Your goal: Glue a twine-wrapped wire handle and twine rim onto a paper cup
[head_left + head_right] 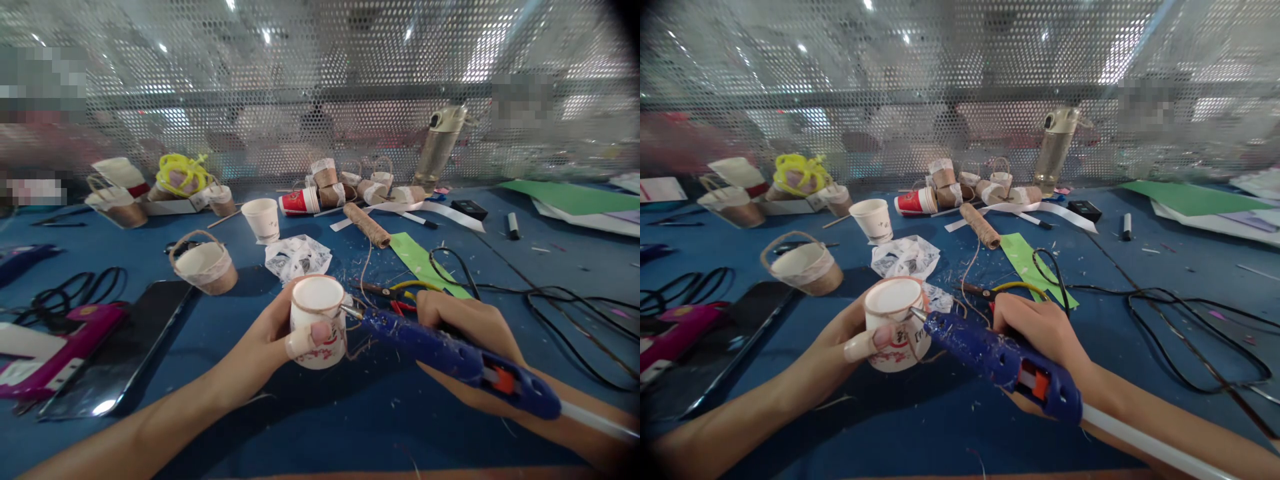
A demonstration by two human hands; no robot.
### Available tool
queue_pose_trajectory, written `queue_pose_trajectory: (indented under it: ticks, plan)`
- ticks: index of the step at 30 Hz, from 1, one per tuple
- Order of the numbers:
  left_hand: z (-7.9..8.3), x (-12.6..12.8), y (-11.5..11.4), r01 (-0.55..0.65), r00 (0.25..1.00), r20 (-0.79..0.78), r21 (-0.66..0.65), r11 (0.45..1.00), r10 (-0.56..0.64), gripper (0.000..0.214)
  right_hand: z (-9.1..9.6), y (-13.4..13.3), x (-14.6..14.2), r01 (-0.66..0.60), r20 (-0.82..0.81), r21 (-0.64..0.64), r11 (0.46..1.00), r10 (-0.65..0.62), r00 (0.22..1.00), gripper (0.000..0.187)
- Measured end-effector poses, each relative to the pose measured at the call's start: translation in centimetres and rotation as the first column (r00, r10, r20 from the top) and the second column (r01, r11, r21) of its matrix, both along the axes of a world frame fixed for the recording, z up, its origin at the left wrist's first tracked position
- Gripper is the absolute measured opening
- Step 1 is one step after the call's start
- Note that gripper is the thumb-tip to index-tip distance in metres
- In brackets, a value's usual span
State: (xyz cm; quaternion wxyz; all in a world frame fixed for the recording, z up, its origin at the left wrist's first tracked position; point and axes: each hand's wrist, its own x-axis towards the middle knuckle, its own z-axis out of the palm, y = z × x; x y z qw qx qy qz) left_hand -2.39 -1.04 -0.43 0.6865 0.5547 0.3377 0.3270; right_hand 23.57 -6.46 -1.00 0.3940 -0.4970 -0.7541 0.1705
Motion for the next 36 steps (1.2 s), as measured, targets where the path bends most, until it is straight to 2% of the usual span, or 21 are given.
queue_pose_trajectory:
  ticks: [6,10,15,18,25,36]
  plan:
    - [0.18,0.29,-0.34,-0.096,0.995,0.029,-0.021,0.995,0.097,0.051,0.18,0.19,0.14,-0.007,-0.001,-0.014,1.000,0.007,1.000,0.024]
    - [0.09,0.23,-0.34,-0.062,0.997,0.038,-0.003,0.998,0.062,0.044,0.23,0.25,0.31,-0.023,0.026,-0.034,0.999,0.024,0.999,0.023]
    - [-0.12,0.05,-0.18,-0.027,0.998,0.050,0.031,0.999,0.025,0.041,0.08,-0.05,0.10,-0.019,-0.014,-0.023,1.000,0.019,1.000,0.024]
    - [-0.36,-0.21,-0.02,-0.022,0.999,0.051,0.035,0.999,0.020,0.041,0.20,-0.04,0.19,-0.032,0.027,-0.022,0.999,0.032,0.999,0.023]
    - [-0.45,-0.64,0.18,0.039,0.992,0.119,-0.010,0.999,-0.038,0.044,0.61,0.08,0.41,-0.021,0.054,-0.014,1.000,0.022,0.998,0.023]
    - [-0.35,-0.46,0.08,0.002,0.998,0.068,-0.016,1.000,-0.001,0.046,0.42,-0.04,-0.03,-0.038,0.041,0.016,0.999,0.037,0.998,0.024]
